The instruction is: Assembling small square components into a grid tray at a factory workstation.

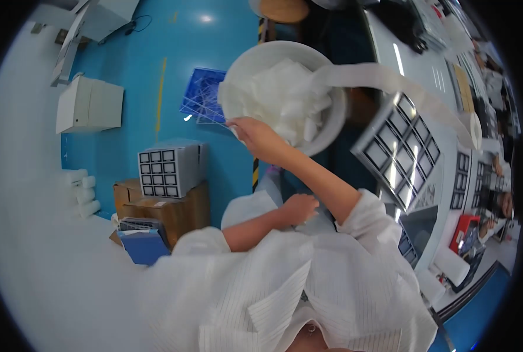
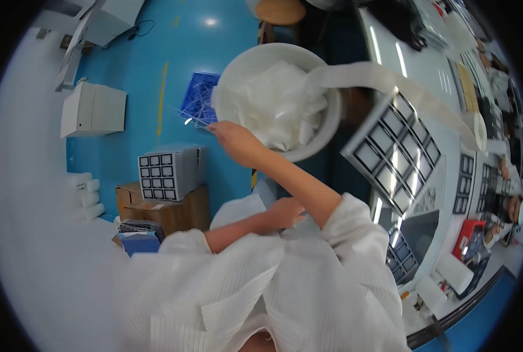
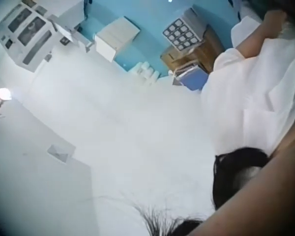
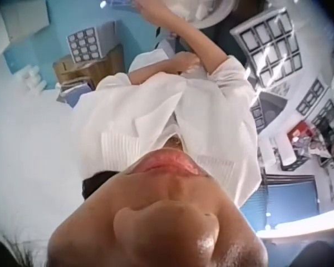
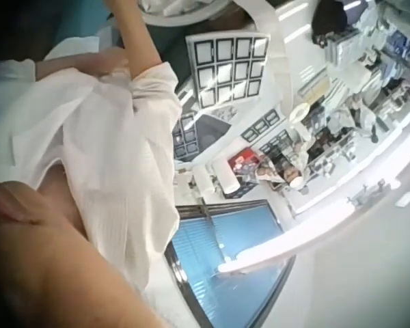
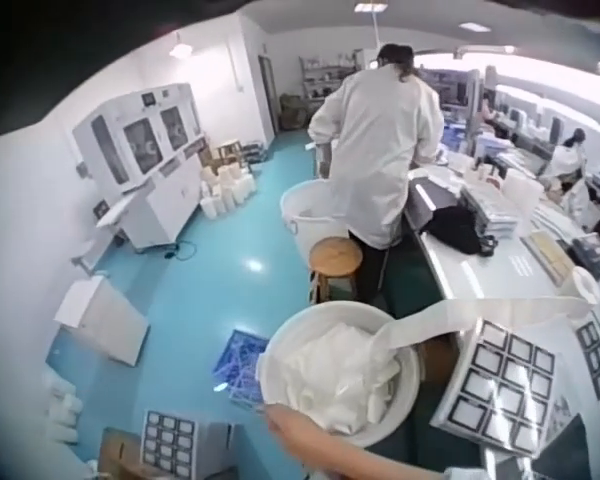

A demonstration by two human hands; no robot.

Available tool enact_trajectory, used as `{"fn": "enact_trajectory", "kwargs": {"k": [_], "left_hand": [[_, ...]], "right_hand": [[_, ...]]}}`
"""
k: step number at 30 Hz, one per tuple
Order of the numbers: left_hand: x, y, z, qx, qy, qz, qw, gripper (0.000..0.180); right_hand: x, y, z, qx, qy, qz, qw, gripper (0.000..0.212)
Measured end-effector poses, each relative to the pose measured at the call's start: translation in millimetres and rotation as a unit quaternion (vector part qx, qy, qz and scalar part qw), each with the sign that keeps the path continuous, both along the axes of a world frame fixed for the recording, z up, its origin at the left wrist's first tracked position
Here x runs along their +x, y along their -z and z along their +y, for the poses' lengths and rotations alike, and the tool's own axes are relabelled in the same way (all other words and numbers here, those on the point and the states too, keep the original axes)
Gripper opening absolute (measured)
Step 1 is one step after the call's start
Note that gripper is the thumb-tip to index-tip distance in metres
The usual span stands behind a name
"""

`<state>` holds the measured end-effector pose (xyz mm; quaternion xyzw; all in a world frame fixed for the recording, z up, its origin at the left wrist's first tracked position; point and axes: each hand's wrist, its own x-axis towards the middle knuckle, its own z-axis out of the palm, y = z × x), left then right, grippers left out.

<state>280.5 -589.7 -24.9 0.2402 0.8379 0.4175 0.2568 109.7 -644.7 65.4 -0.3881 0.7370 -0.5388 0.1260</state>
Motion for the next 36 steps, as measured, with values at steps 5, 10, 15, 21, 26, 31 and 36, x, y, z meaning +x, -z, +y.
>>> {"fn": "enact_trajectory", "kwargs": {"k": [5, 10, 15, 21, 26, 31, 36], "left_hand": [[20.4, -0.7, -53.5, 0.012, -0.189, -0.047, 0.981, 0.025], [61.9, 39.6, -71.3, 0.058, -0.373, -0.014, 0.926, 0.027], [54.9, 30.2, -85.3, 0.024, -0.341, -0.173, 0.924, 0.032], [10.1, 22.2, -89.3, -0.085, -0.099, -0.228, 0.965, 0.042], [-20.5, 40.1, -46.5, -0.089, 0.128, -0.028, 0.987, 0.028], [-65.3, -30.1, 76.5, 0.073, 0.203, -0.031, 0.976, 0.019], [-63.0, -59.1, 243.2, 0.227, 0.257, 0.088, 0.935, 0.017]], "right_hand": [[-34.4, 45.8, -166.4, 0.032, -0.060, 0.055, 0.996, 0.037], [-72.4, 91.5, -266.6, 0.093, -0.103, 0.137, 0.981, 0.041], [-36.9, 192.8, -249.2, 0.341, -0.055, 0.227, 0.911, 0.040], [78.5, 154.7, -46.6, 0.149, -0.101, -0.076, 0.981, 0.025], [112.8, 59.9, 148.0, 0.155, 0.167, -0.174, 0.958, 0.015], [157.8, 11.6, 315.7, 0.079, 0.488, -0.154, 0.855, 0.011], [253.4, 30.5, 475.9, 0.029, 0.781, -0.060, 0.620, 0.015]]}}
